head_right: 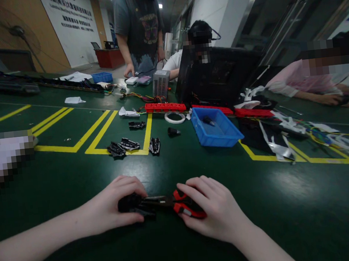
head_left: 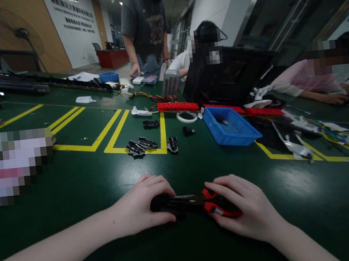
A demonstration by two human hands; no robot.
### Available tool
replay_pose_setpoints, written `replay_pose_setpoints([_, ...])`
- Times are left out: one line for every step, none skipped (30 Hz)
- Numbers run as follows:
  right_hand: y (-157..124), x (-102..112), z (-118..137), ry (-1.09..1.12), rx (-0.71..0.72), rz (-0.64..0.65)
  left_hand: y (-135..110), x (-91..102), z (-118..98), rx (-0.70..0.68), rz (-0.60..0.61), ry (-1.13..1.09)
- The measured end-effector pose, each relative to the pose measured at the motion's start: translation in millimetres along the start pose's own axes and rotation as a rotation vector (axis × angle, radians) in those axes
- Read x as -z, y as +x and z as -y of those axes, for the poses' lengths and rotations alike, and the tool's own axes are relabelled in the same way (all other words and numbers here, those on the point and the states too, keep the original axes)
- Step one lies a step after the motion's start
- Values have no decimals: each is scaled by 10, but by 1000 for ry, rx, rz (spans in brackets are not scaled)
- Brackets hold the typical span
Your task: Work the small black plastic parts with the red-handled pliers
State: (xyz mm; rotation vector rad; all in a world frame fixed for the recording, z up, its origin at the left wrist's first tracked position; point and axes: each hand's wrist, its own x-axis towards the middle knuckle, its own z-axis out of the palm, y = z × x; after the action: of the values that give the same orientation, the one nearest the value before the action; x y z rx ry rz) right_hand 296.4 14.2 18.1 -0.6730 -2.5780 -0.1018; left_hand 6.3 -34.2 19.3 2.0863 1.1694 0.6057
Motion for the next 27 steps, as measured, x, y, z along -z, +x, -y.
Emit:
replay_pose_setpoints([1, 0, -3, -14, 14, -15, 1, 1, 1, 0, 1, 1])
replay_pose_setpoints([3, 0, -5, -26, 24, -28, 2, 2, 2, 1, 3, 0])
replay_pose_setpoints([7, 2, -6, -36, 32, -39, 3, 2, 2, 2, 4, -1])
replay_pose_setpoints([13, 5, -6, -45, 43, -51, 4, 2, 1, 4, 3, -1])
replay_pose_setpoints([18, 9, -6, -55, 53, -63, 4, 1, -1, 7, 2, -3])
replay_pose_setpoints([24, 13, -4, -65, 68, -74, 4, 0, -3, 12, 1, -4])
replay_pose_setpoints([27, 16, -3, -75, 84, -84, 3, -1, -6, 17, 0, -7])
replay_pose_setpoints([27, 16, -2, -83, 96, -91, 2, -1, -10, 25, 1, -11])
replay_pose_setpoints([22, 14, -3, -88, 105, -98, 2, -1, -12, 34, 2, -16])
replay_pose_setpoints([14, 8, -6, -89, 108, -105, 2, -2, -14, 42, 5, -23])
replay_pose_setpoints([1, -1, -12, -87, 105, -109, 3, -1, -15, 48, 10, -31])
replay_pose_setpoints([-14, -12, -20, -84, 100, -112, 4, -1, -15, 52, 15, -38])
replay_pose_setpoints([-31, -24, -30, -84, 93, -110, 7, -2, -13, 54, 16, -44])
replay_pose_setpoints([-47, -36, -41, -87, 91, -108, 10, -2, -9, 54, 14, -49])
replay_pose_setpoints([-61, -45, -52, -92, 90, -100, 13, -4, -5, 52, 10, -51])
replay_pose_setpoints([-72, -51, -62, -99, 90, -92, 16, -5, 0, 50, 5, -52])
replay_pose_setpoints([-79, -54, -71, -104, 91, -86, 19, -7, 6, 46, -2, -51])
replay_pose_setpoints([-82, -53, -79, -108, 92, -84, 21, -8, 12, 41, -10, -51])
replay_pose_setpoints([-81, -50, -86, -112, 91, -85, 23, -8, 18, 36, -17, -53])
replay_pose_setpoints([-77, -45, -93, -116, 90, -87, 24, -8, 25, 30, -21, -58])
replay_pose_setpoints([-72, -40, -99, -121, 91, -92, 25, -7, 32, 22, -26, -65])
replay_pose_setpoints([-67, -36, -107, -126, 97, -93, 26, -5, 40, 14, -28, -72])
replay_pose_setpoints([-63, -35, -116, -129, 100, -96, 26, -3, 49, 3, -30, -80])
replay_pose_setpoints([-62, -38, -126, -131, 107, -86, 27, 0, 59, -10, -32, -84])
replay_pose_setpoints([-64, -45, -138, -128, 113, -81, 27, 3, 70, -20, -35, -85])
replay_pose_setpoints([-69, -57, -151, -123, 117, -80, 26, 6, 81, -30, -44, -86])
replay_pose_setpoints([-76, -71, -164, -121, 116, -83, 25, 8, 92, -35, -52, -86])
